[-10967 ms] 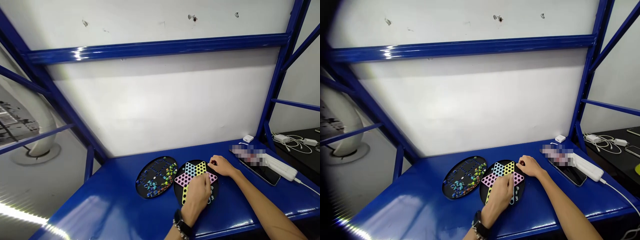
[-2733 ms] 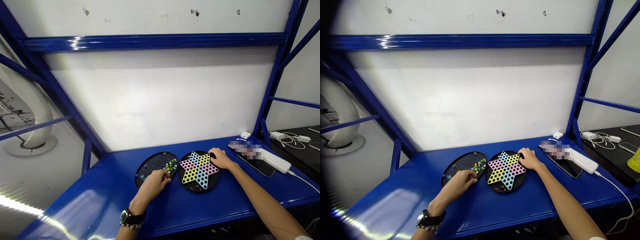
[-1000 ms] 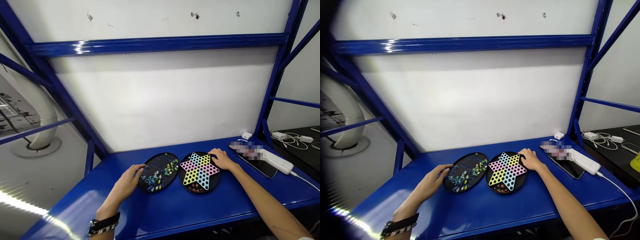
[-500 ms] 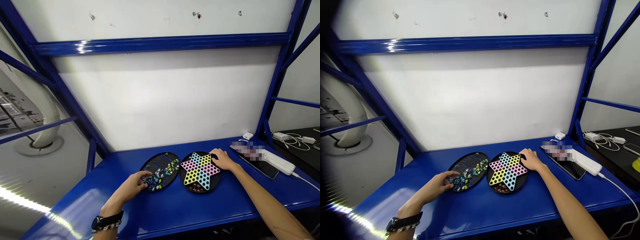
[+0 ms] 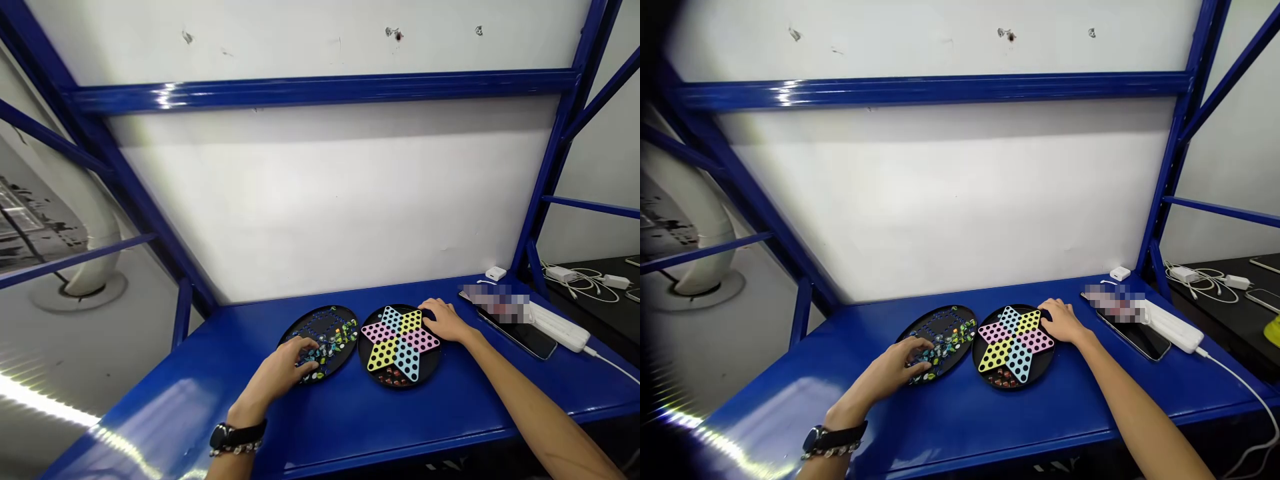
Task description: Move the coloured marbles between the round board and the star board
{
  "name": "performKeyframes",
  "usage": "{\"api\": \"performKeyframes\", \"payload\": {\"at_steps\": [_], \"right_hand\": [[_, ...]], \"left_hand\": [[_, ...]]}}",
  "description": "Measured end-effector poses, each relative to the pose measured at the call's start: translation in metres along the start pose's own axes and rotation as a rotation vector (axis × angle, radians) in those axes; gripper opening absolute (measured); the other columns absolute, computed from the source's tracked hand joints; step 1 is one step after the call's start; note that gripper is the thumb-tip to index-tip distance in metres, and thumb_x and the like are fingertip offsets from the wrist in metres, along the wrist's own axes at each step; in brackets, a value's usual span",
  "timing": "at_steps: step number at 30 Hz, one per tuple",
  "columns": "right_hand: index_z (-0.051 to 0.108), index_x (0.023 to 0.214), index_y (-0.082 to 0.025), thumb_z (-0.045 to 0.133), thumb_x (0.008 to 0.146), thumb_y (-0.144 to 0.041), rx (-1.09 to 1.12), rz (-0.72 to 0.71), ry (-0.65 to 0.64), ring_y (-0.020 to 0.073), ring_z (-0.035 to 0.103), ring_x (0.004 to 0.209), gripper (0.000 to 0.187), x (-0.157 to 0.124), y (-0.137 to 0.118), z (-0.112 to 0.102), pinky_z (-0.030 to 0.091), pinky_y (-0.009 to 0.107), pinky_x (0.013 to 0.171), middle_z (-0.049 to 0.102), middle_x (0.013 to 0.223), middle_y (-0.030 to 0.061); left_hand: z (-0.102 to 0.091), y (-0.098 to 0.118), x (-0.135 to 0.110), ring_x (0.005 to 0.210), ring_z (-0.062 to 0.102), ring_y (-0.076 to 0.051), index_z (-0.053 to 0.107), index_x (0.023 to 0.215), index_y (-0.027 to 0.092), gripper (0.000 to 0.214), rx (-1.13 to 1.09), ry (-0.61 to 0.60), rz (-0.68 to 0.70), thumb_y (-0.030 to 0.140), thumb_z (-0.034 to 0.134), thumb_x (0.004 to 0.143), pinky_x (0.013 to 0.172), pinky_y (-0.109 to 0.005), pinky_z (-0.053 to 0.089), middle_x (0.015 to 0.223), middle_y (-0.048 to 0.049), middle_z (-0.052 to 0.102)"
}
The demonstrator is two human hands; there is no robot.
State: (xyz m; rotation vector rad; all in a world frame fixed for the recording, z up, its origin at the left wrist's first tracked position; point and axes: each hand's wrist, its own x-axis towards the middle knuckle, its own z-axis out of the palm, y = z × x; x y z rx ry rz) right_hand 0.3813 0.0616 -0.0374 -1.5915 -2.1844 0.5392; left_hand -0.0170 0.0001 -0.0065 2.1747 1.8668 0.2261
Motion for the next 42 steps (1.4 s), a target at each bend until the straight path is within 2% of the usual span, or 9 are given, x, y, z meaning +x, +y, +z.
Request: {"api": "performKeyframes", "payload": {"at_steps": [6, 12, 23, 30, 35, 42], "right_hand": [[0.064, 0.113, -0.027, 0.045, 0.086, -0.027, -0.002, 0.004, -0.006, 0.0265, 0.048, 0.116, 0.033, -0.001, -0.001, -0.001, 0.032, 0.046, 0.099, 0.060, 0.123, 0.0057], [0.063, 0.113, -0.026, 0.045, 0.086, -0.028, -0.007, -0.001, 0.001, 0.0262, 0.049, 0.116, 0.033, 0.000, -0.001, 0.000, 0.033, 0.046, 0.099, 0.061, 0.123, 0.0050], [0.062, 0.116, -0.026, 0.045, 0.086, -0.028, -0.016, -0.004, 0.000, 0.0264, 0.049, 0.116, 0.034, 0.000, 0.000, 0.000, 0.033, 0.044, 0.098, 0.061, 0.123, 0.0059], [0.062, 0.116, -0.025, 0.045, 0.086, -0.029, -0.013, -0.007, -0.005, 0.0267, 0.049, 0.116, 0.034, 0.000, 0.001, 0.000, 0.033, 0.045, 0.098, 0.061, 0.124, 0.0061], [0.062, 0.116, -0.025, 0.045, 0.086, -0.028, -0.012, -0.009, -0.008, 0.0267, 0.049, 0.116, 0.034, -0.001, 0.000, 0.000, 0.033, 0.045, 0.098, 0.060, 0.125, 0.0064], [0.062, 0.116, -0.026, 0.046, 0.086, -0.028, -0.016, -0.015, 0.005, 0.0264, 0.049, 0.115, 0.034, 0.003, 0.005, 0.004, 0.034, 0.045, 0.097, 0.060, 0.124, 0.0062]], "left_hand": [[0.005, 0.008, 0.003, 0.091, 0.064, -0.023, 0.067, 0.107, 0.027, 0.032, -0.001, 0.011, 0.076, 0.045, 0.053, 0.083, 0.078, -0.031, 0.048, 0.105, -0.0044, 0.066], [0.008, 0.018, 0.004, 0.086, 0.063, -0.023, 0.068, 0.106, 0.027, 0.032, 0.056, 0.048, 0.075, 0.042, 0.048, 0.087, 0.074, -0.031, 0.046, 0.102, -0.0043, 0.066], [0.017, 0.012, 0.013, 0.084, 0.064, -0.023, 0.070, 0.102, 0.024, 0.034, -0.011, 0.066, 0.116, 0.043, 0.046, 0.088, 0.075, -0.031, 0.046, 0.091, -0.0055, 0.067], [0.005, 0.010, 0.009, 0.075, 0.062, -0.020, 0.072, 0.101, 0.023, 0.037, -0.182, 0.125, 0.099, 0.048, 0.050, 0.085, 0.072, -0.030, 0.048, 0.086, -0.0042, 0.069], [-0.002, 0.035, 0.006, 0.070, 0.059, -0.019, 0.070, 0.104, 0.018, 0.049, -0.389, 0.221, 0.048, 0.058, 0.051, 0.082, 0.066, -0.029, 0.047, 0.077, -0.0035, 0.068], [0.021, 0.087, 0.019, 0.065, 0.058, -0.017, 0.071, 0.099, 0.020, 0.037, -0.347, 0.105, 0.114, 0.048, 0.052, 0.083, 0.062, -0.027, 0.042, 0.073, -0.0011, 0.068]]}}
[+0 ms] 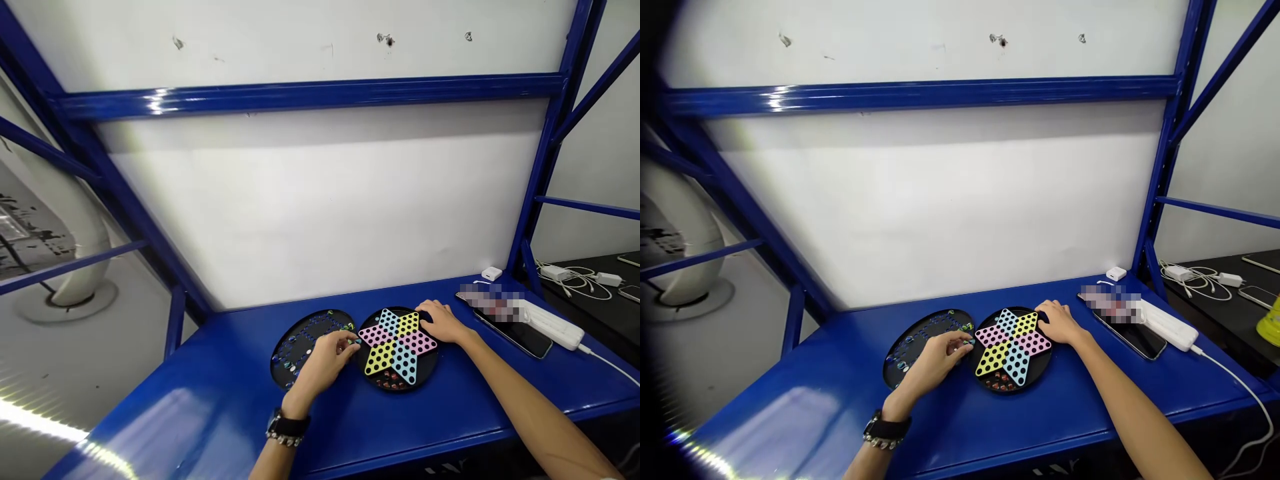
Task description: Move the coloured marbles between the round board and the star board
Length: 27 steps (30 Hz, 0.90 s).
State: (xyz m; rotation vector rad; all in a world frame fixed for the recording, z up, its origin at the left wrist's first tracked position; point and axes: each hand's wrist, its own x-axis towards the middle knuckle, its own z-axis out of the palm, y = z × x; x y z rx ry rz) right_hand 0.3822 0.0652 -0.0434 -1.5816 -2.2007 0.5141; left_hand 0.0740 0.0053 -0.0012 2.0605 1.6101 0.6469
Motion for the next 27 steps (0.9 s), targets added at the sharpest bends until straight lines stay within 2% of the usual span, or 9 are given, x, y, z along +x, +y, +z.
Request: {"api": "performKeyframes", "payload": {"at_steps": [6, 11, 15, 19, 23, 27], "right_hand": [[0.062, 0.115, -0.024, 0.046, 0.085, -0.028, -0.011, 0.000, 0.004, 0.0264, 0.049, 0.115, 0.034, -0.001, -0.001, -0.001, 0.033, 0.045, 0.098, 0.060, 0.124, 0.0061], [0.061, 0.116, -0.025, 0.045, 0.085, -0.028, -0.006, 0.005, -0.009, 0.0263, 0.049, 0.116, 0.035, -0.001, -0.002, -0.002, 0.033, 0.044, 0.098, 0.060, 0.125, 0.0061], [0.061, 0.117, -0.025, 0.046, 0.085, -0.027, -0.015, -0.001, -0.007, 0.0262, 0.049, 0.116, 0.035, -0.001, -0.002, -0.001, 0.034, 0.044, 0.097, 0.060, 0.125, 0.0065], [0.061, 0.116, -0.026, 0.046, 0.086, -0.029, -0.027, 0.000, -0.005, 0.0261, 0.049, 0.116, 0.034, 0.000, -0.002, -0.001, 0.034, 0.044, 0.096, 0.060, 0.125, 0.0061], [0.062, 0.115, -0.026, 0.046, 0.086, -0.029, -0.017, 0.001, -0.001, 0.0261, 0.050, 0.115, 0.033, 0.000, -0.003, -0.001, 0.034, 0.044, 0.096, 0.061, 0.124, 0.0056], [0.062, 0.116, -0.025, 0.046, 0.086, -0.029, -0.012, 0.003, -0.005, 0.0265, 0.049, 0.115, 0.034, -0.001, -0.004, -0.002, 0.034, 0.045, 0.097, 0.060, 0.124, 0.0060]], "left_hand": [[0.015, 0.014, 0.008, 0.065, 0.060, -0.017, 0.069, 0.092, 0.020, 0.035, 0.013, 0.042, -0.016, 0.047, 0.046, 0.088, 0.064, -0.027, 0.040, 0.070, -0.0007, 0.066], [0.020, 0.015, 0.009, 0.069, 0.061, -0.018, 0.067, 0.092, 0.020, 0.025, 0.181, 0.111, -0.049, 0.036, 0.049, 0.088, 0.062, -0.027, 0.037, 0.071, -0.0021, 0.067], [0.022, 0.014, 0.006, 0.068, 0.060, -0.017, 0.068, 0.088, 0.020, 0.017, 0.271, 0.101, -0.081, 0.028, 0.054, 0.083, 0.059, -0.026, 0.034, 0.069, -0.0012, 0.065], [0.021, 0.013, 0.002, 0.076, 0.062, -0.018, 0.069, 0.091, 0.022, 0.019, 0.255, 0.089, -0.073, 0.029, 0.059, 0.077, 0.065, -0.026, 0.039, 0.081, -0.0020, 0.069], [0.000, 0.002, -0.001, 0.078, 0.065, -0.020, 0.069, 0.097, 0.023, 0.029, 0.194, 0.119, -0.102, 0.039, 0.049, 0.084, 0.067, -0.028, 0.043, 0.088, -0.0031, 0.072], [-0.044, -0.037, -0.010, 0.080, 0.066, -0.020, 0.068, 0.103, 0.025, 0.037, 0.234, 0.220, -0.202, 0.040, 0.039, 0.087, 0.071, -0.028, 0.048, 0.092, -0.0035, 0.073]]}}
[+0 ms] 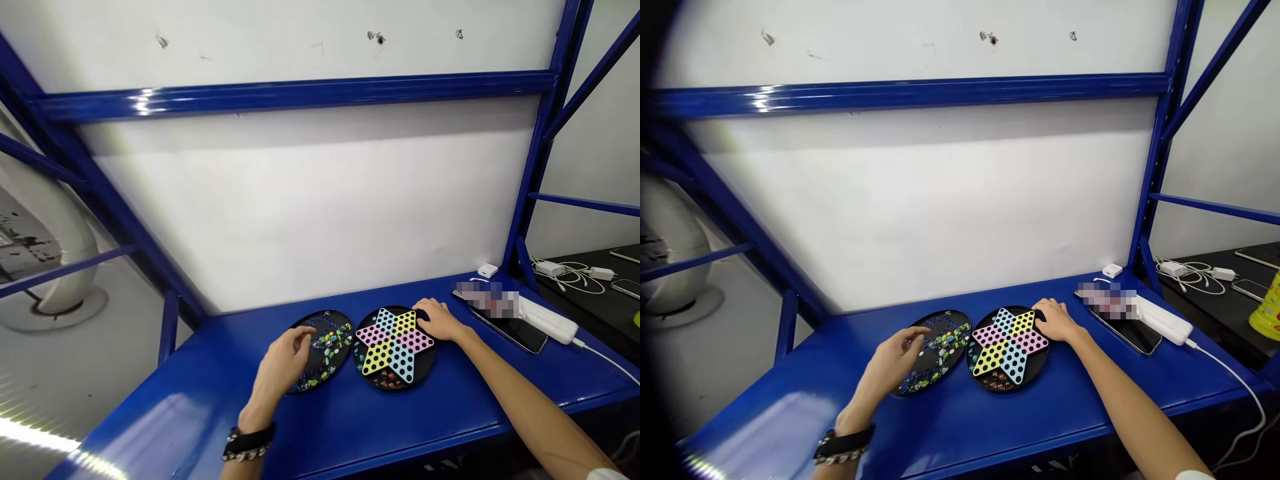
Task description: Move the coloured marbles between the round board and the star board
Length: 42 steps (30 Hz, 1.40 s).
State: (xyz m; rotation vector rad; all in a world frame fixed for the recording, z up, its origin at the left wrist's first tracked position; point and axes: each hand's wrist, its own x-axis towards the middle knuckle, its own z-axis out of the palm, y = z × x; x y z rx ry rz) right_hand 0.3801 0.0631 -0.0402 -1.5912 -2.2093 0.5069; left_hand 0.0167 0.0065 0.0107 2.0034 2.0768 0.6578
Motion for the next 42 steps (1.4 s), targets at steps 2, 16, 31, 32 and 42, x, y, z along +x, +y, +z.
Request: {"api": "performKeyframes", "payload": {"at_steps": [2, 16, 31, 32, 42], "right_hand": [[0.061, 0.117, -0.025, 0.046, 0.085, -0.027, 0.000, 0.002, 0.000, 0.0266, 0.049, 0.116, 0.035, -0.001, -0.001, -0.001, 0.033, 0.045, 0.098, 0.060, 0.125, 0.0060], [0.061, 0.118, -0.027, 0.044, 0.087, -0.029, 0.003, -0.001, -0.018, 0.0269, 0.048, 0.116, 0.036, -0.001, 0.003, -0.001, 0.033, 0.045, 0.098, 0.059, 0.126, 0.0063], [0.062, 0.116, -0.026, 0.046, 0.086, -0.030, -0.001, 0.001, -0.007, 0.0265, 0.049, 0.116, 0.033, 0.000, 0.001, 0.001, 0.034, 0.046, 0.098, 0.060, 0.125, 0.0056], [0.062, 0.116, -0.026, 0.046, 0.086, -0.030, -0.002, 0.001, -0.006, 0.0264, 0.049, 0.116, 0.034, 0.000, 0.001, 0.001, 0.034, 0.046, 0.098, 0.060, 0.125, 0.0057], [0.062, 0.118, -0.027, 0.046, 0.086, -0.028, -0.007, -0.001, -0.012, 0.0270, 0.048, 0.117, 0.035, -0.001, 0.000, 0.000, 0.034, 0.046, 0.098, 0.059, 0.126, 0.0065]], "left_hand": [[-0.016, -0.032, 0.002, 0.086, 0.066, -0.020, 0.067, 0.108, 0.026, 0.040, 0.043, 0.032, -0.024, 0.039, 0.036, 0.087, 0.076, -0.029, 0.049, 0.101, -0.0033, 0.073], [-0.011, -0.056, -0.003, 0.093, 0.066, -0.022, 0.070, 0.098, 0.029, 0.026, 0.200, -0.244, -0.023, 0.032, 0.053, 0.078, 0.074, -0.029, 0.048, 0.104, -0.0009, 0.072], [0.017, -0.010, 0.000, 0.098, 0.064, -0.021, 0.060, 0.123, 0.029, 0.040, 0.179, -0.101, 0.143, 0.036, 0.034, 0.095, 0.077, -0.029, 0.047, 0.113, -0.0044, 0.065], [0.021, -0.003, 0.001, 0.099, 0.064, -0.022, 0.062, 0.120, 0.029, 0.038, 0.198, -0.122, 0.173, 0.036, 0.035, 0.094, 0.076, -0.030, 0.047, 0.112, -0.0048, 0.065], [0.039, 0.021, 0.013, 0.096, 0.064, -0.026, 0.071, 0.099, 0.021, 0.031, 0.406, -0.062, 0.212, 0.034, 0.044, 0.092, 0.079, -0.034, 0.045, 0.100, -0.0095, 0.069]]}}
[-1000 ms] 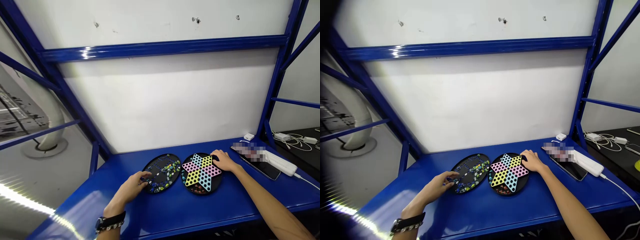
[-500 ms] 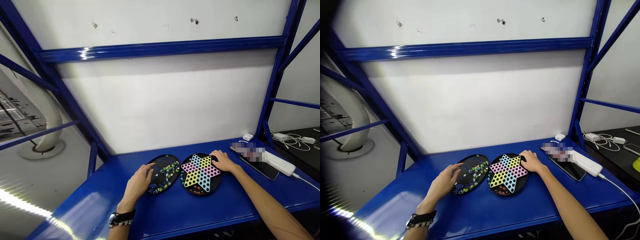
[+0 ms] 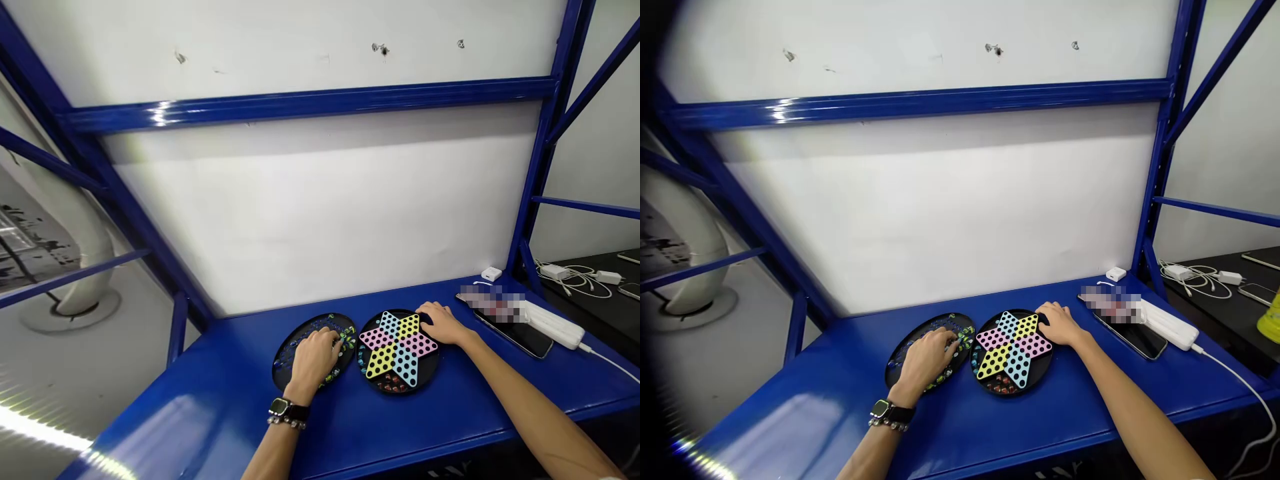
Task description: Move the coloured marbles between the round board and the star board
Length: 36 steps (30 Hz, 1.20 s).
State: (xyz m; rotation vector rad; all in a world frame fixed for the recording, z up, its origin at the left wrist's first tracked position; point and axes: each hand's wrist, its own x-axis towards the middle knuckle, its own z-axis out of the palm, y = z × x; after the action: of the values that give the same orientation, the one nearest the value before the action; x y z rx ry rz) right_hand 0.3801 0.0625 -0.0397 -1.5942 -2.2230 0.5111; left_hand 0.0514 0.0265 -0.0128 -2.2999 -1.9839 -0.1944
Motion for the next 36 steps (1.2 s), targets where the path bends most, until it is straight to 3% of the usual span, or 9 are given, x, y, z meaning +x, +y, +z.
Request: {"api": "performKeyframes", "payload": {"at_steps": [7, 11, 14, 18, 24, 27, 29, 32, 36], "right_hand": [[0.062, 0.118, -0.026, 0.046, 0.086, -0.028, 0.001, -0.007, 0.010, 0.0268, 0.049, 0.116, 0.036, 0.001, 0.002, 0.002, 0.034, 0.045, 0.098, 0.060, 0.126, 0.0065], [0.061, 0.117, -0.025, 0.046, 0.086, -0.029, 0.002, -0.001, 0.010, 0.0266, 0.049, 0.116, 0.035, 0.000, 0.001, 0.001, 0.034, 0.046, 0.098, 0.060, 0.125, 0.0061], [0.061, 0.117, -0.025, 0.046, 0.086, -0.029, 0.003, -0.005, 0.007, 0.0267, 0.049, 0.116, 0.035, -0.001, 0.000, 0.000, 0.034, 0.046, 0.097, 0.060, 0.125, 0.0061], [0.062, 0.115, -0.025, 0.045, 0.087, -0.030, 0.005, -0.001, 0.003, 0.0269, 0.049, 0.114, 0.033, -0.001, -0.001, -0.001, 0.034, 0.045, 0.097, 0.060, 0.123, 0.0065], [0.062, 0.115, -0.026, 0.046, 0.087, -0.030, 0.002, 0.003, -0.004, 0.0267, 0.048, 0.116, 0.033, 0.000, 0.001, -0.001, 0.033, 0.046, 0.098, 0.060, 0.124, 0.0058], [0.062, 0.115, -0.026, 0.045, 0.087, -0.030, 0.002, 0.002, 0.001, 0.0269, 0.049, 0.116, 0.033, -0.001, 0.000, -0.001, 0.033, 0.045, 0.098, 0.060, 0.124, 0.0058], [0.062, 0.115, -0.026, 0.045, 0.087, -0.030, 0.005, 0.002, 0.005, 0.0268, 0.049, 0.115, 0.033, -0.001, -0.001, -0.001, 0.033, 0.045, 0.098, 0.060, 0.124, 0.0058], [0.062, 0.115, -0.026, 0.045, 0.087, -0.031, 0.009, 0.002, 0.007, 0.0267, 0.049, 0.116, 0.033, -0.001, 0.000, -0.001, 0.034, 0.044, 0.097, 0.060, 0.124, 0.0059], [0.061, 0.117, -0.026, 0.046, 0.086, -0.029, -0.004, -0.008, 0.009, 0.0264, 0.049, 0.116, 0.035, 0.001, 0.003, 0.000, 0.034, 0.045, 0.097, 0.060, 0.125, 0.0061]], "left_hand": [[-0.003, 0.009, -0.007, 0.097, 0.063, -0.024, 0.068, 0.102, 0.024, 0.034, -0.218, 0.133, 0.073, 0.043, 0.042, 0.094, 0.082, -0.032, 0.046, 0.104, -0.0065, 0.069], [-0.005, 0.022, -0.012, 0.102, 0.060, -0.022, 0.069, 0.105, 0.026, 0.030, -0.473, -0.005, 0.291, 0.040, 0.045, 0.093, 0.091, -0.034, 0.047, 0.109, -0.0050, 0.067], [-0.004, 0.027, -0.015, 0.104, 0.060, -0.022, 0.069, 0.109, 0.026, 0.031, -0.528, -0.044, 0.342, 0.033, 0.043, 0.093, 0.095, -0.036, 0.047, 0.110, -0.0058, 0.066], [-0.004, 0.018, -0.016, 0.111, 0.058, -0.021, 0.064, 0.119, 0.027, 0.038, -0.558, 0.060, 0.296, 0.027, 0.034, 0.096, 0.099, -0.035, 0.045, 0.118, -0.0055, 0.064], [0.001, -0.029, -0.012, 0.114, 0.057, -0.023, 0.060, 0.121, 0.024, 0.041, -0.471, 0.251, 0.044, 0.024, 0.031, 0.093, 0.099, -0.039, 0.047, 0.124, -0.0054, 0.063], [0.000, -0.041, -0.013, 0.109, 0.060, -0.024, 0.067, 0.109, 0.024, 0.037, -0.435, 0.144, 0.071, 0.028, 0.035, 0.092, 0.097, -0.040, 0.048, 0.116, -0.0048, 0.067], [-0.002, -0.036, -0.016, 0.108, 0.061, -0.024, 0.069, 0.107, 0.024, 0.037, -0.437, 0.059, 0.152, 0.031, 0.035, 0.093, 0.098, -0.040, 0.048, 0.115, -0.0050, 0.069], [-0.006, -0.012, -0.022, 0.121, 0.054, -0.023, 0.061, 0.126, 0.025, 0.041, -0.417, -0.024, 0.273, 0.032, 0.034, 0.095, 0.108, -0.042, 0.041, 0.131, -0.0046, 0.062], [0.002, 0.028, -0.035, 0.141, 0.034, -0.025, 0.035, 0.148, 0.026, 0.052, -0.341, -0.202, 0.371, 0.033, 0.034, 0.096, 0.117, -0.050, 0.028, 0.154, -0.0033, 0.036]]}}
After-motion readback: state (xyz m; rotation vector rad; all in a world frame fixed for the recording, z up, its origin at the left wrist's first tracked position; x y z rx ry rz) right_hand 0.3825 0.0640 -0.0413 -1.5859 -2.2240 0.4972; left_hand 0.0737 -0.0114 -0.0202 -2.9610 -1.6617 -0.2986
